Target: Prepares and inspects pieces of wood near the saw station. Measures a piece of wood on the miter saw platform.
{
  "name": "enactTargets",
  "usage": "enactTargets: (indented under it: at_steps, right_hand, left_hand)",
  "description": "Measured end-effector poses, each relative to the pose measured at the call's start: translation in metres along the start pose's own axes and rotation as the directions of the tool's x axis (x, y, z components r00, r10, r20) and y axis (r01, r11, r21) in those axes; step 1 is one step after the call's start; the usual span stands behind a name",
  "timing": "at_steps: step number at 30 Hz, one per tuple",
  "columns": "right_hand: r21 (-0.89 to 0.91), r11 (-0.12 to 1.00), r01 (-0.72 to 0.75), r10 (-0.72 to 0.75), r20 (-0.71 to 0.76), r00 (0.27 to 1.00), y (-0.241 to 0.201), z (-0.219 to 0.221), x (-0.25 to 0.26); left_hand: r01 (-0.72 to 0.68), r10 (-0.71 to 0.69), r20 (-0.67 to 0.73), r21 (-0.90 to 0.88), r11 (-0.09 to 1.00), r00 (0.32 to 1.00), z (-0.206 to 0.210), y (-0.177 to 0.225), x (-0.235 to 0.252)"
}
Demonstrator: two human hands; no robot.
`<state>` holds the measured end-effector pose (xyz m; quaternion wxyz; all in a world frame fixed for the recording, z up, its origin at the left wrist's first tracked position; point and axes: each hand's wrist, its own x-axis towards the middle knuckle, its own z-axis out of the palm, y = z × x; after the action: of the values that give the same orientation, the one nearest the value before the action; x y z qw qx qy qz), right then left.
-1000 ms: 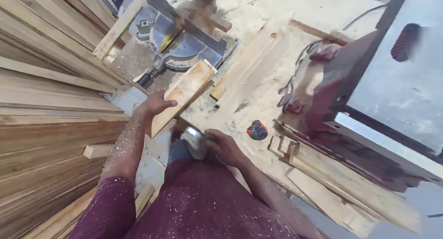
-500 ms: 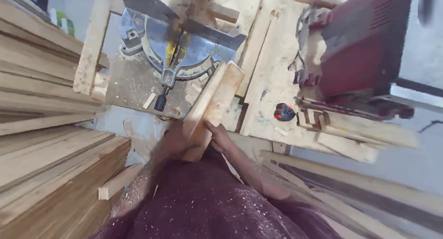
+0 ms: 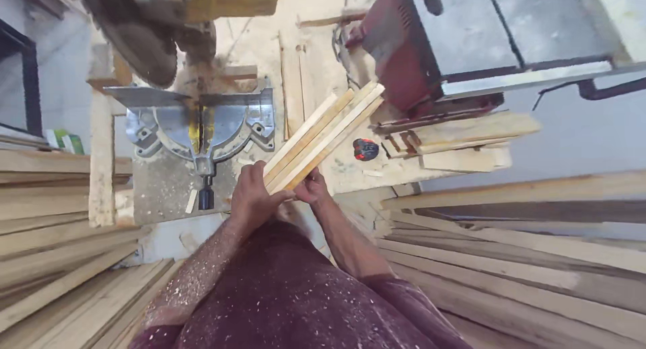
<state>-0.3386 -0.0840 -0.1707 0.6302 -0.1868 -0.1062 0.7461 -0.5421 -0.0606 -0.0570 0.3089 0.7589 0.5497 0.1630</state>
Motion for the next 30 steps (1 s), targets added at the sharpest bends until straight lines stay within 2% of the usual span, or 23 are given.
enactTargets:
  at_steps: [2, 5, 8, 12, 14, 17, 19, 22, 25, 27, 30]
  right_hand:
    - [0.030, 0.999, 0.030, -0.028, -0.041, 0.999, 0.001, -0.003, 0.004]
    - [-0.007, 0.998, 0.065, -0.065, -0.039, 0.997, 0.003, -0.011, 0.007]
    - [-0.037, 0.996, 0.079, -0.081, -0.073, 0.994, -0.001, -0.020, 0.011]
    - [-0.076, 0.990, 0.122, -0.135, -0.209, 0.968, -0.008, -0.009, 0.013]
    - [-0.134, 0.983, 0.124, -0.162, -0.332, 0.929, -0.011, 0.001, 0.017]
    - [-0.268, 0.963, 0.028, -0.177, -0.549, 0.817, -0.008, 0.010, 0.026]
    - [-0.329, 0.944, 0.021, -0.220, -0.583, 0.782, -0.001, 0.009, 0.028]
    - [-0.354, 0.926, 0.133, -0.319, -0.542, 0.778, 0.015, 0.019, 0.022]
    - [-0.283, 0.915, 0.287, -0.381, -0.376, 0.845, 0.033, 0.031, 0.004]
    - [-0.176, 0.918, 0.355, -0.391, -0.255, 0.884, 0.050, 0.038, -0.005]
    - [-0.082, 0.926, 0.369, -0.377, -0.109, 0.920, 0.079, 0.045, -0.005]
  left_hand:
    - [0.091, -0.084, 0.154, -0.042, 0.995, 0.984, -0.006, 0.004, 0.018]
    - [0.170, -0.160, 0.286, -0.011, 0.985, 0.945, 0.003, -0.001, 0.038]
    - [0.183, -0.176, 0.303, 0.005, 0.983, 0.937, 0.016, -0.005, 0.054]
    - [0.144, -0.137, 0.281, -0.003, 0.990, 0.950, 0.021, -0.006, 0.066]
    - [0.103, -0.098, 0.268, -0.006, 0.995, 0.958, 0.024, -0.014, 0.074]
    - [0.058, -0.047, 0.317, -0.027, 0.998, 0.947, 0.032, -0.039, 0.083]
    - [0.089, -0.060, 0.358, -0.067, 0.994, 0.932, 0.035, -0.059, 0.081]
    - [0.100, -0.029, 0.307, -0.218, 0.971, 0.951, 0.026, -0.084, 0.064]
    - [0.065, 0.070, 0.240, -0.512, 0.856, 0.968, -0.007, -0.091, 0.046]
    - [0.072, 0.173, 0.332, -0.612, 0.788, 0.927, -0.036, -0.097, 0.047]
    - [0.051, 0.319, 0.475, -0.616, 0.786, 0.820, -0.054, -0.113, 0.050]
